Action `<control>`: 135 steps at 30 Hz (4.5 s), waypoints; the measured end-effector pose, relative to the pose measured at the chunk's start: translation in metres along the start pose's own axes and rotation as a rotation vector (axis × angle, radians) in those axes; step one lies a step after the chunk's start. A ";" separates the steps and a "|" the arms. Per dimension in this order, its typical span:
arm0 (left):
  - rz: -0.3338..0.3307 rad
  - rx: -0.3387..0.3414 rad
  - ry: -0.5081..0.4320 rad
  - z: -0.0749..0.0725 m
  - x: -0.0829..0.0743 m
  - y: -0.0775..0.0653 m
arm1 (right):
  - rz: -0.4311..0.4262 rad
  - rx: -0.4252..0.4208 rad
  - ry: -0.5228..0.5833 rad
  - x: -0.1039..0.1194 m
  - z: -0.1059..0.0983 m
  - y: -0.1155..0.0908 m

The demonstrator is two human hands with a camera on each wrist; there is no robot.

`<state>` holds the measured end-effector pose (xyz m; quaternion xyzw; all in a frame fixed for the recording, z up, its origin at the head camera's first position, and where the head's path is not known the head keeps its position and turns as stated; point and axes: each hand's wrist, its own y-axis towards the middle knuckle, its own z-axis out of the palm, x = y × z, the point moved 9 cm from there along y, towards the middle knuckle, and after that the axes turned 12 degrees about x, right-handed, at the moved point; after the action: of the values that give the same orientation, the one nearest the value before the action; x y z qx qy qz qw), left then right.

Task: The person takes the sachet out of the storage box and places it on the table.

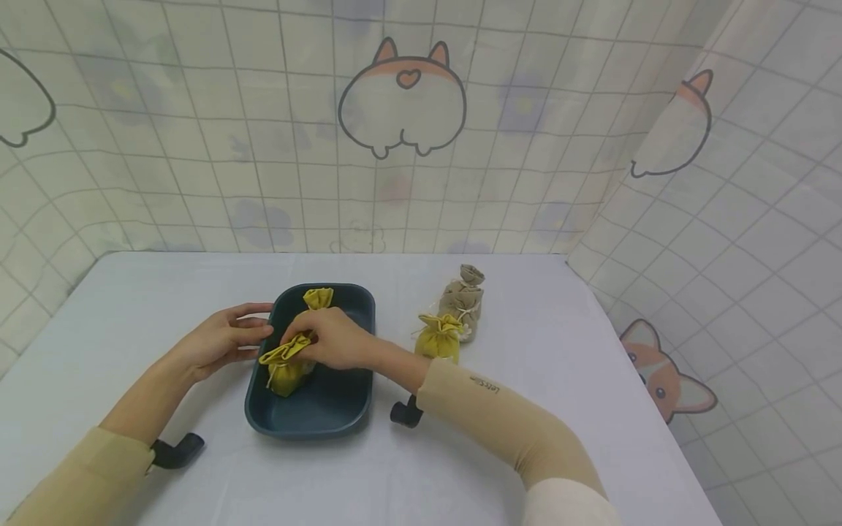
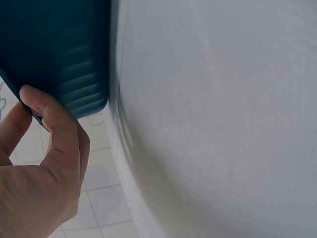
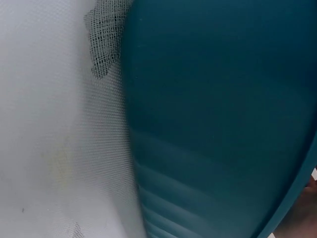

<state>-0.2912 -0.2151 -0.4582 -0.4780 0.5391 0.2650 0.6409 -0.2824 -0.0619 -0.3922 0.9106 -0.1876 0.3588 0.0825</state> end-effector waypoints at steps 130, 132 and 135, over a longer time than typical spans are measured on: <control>0.005 -0.023 -0.015 -0.002 0.003 -0.001 | 0.273 -0.826 0.282 -0.043 -0.139 -0.266; 0.009 -0.021 -0.013 -0.002 0.003 0.000 | 0.282 -0.836 0.270 -0.045 -0.139 -0.269; 0.010 -0.021 -0.016 -0.001 0.003 0.001 | 0.308 -0.857 0.249 -0.049 -0.139 -0.276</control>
<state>-0.2913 -0.2160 -0.4614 -0.4801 0.5336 0.2777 0.6385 -0.2919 0.2441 -0.3288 0.7061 -0.4405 0.3634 0.4187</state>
